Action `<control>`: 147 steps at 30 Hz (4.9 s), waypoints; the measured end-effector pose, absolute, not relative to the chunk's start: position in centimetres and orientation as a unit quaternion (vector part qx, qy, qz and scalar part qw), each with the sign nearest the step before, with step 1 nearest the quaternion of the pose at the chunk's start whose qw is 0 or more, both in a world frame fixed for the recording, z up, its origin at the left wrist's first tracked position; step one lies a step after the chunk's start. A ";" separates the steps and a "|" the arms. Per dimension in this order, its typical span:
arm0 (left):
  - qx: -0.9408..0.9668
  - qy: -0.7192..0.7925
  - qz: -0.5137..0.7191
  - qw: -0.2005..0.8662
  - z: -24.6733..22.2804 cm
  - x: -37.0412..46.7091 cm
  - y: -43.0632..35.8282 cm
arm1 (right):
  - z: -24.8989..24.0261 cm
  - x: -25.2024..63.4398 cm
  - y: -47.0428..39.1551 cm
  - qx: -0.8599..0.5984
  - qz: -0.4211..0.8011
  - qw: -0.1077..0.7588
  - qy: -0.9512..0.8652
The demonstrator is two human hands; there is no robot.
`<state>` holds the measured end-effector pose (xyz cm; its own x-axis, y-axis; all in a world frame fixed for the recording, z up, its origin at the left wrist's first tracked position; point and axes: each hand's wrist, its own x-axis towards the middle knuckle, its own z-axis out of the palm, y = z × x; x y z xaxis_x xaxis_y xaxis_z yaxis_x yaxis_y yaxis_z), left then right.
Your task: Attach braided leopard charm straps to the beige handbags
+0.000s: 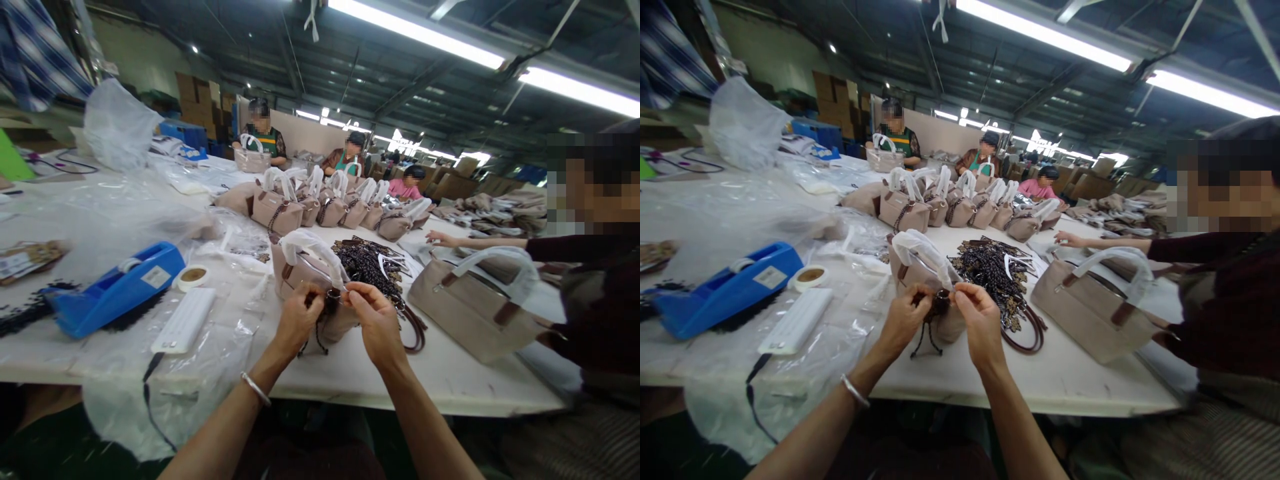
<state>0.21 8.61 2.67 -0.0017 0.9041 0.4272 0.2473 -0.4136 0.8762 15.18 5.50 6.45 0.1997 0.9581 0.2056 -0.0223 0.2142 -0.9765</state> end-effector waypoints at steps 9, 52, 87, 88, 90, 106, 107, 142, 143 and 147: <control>0.463 0.421 0.603 0.495 2.1 1.2 8.6 | 6.7 15.1 5.1 -0.516 0.359 0.542 -0.557; 0.554 0.402 0.552 0.476 0.9 1.2 8.0 | 5.7 14.2 4.4 -0.587 0.108 0.363 -0.715; 0.614 0.344 0.568 0.427 2.6 0.8 7.7 | 5.7 13.4 4.2 -0.509 0.002 0.505 -0.697; 0.616 0.350 0.575 0.409 2.6 0.9 7.8 | 5.7 13.6 4.2 -0.514 0.017 0.518 -0.684; 0.611 0.367 0.581 0.393 2.4 0.9 8.0 | 5.6 14.0 4.4 -0.545 0.068 0.541 -0.637; 0.787 0.437 0.398 0.177 5.8 0.3 9.8 | 6.6 14.7 6.5 -0.556 0.072 0.448 -0.696; 0.794 0.421 0.400 0.180 5.7 0.2 10.1 | 6.7 14.8 6.7 -0.558 0.074 0.436 -0.702; 0.792 0.296 0.457 0.277 3.3 2.3 5.1 | 7.4 17.4 6.3 -0.609 0.189 0.533 -0.557; 0.769 0.291 0.472 0.317 3.7 2.3 4.7 | 7.2 17.4 6.6 -0.589 0.266 0.568 -0.509; 0.666 0.298 0.501 0.465 4.7 2.7 3.8 | 6.3 17.8 7.4 -0.450 0.461 0.686 -0.338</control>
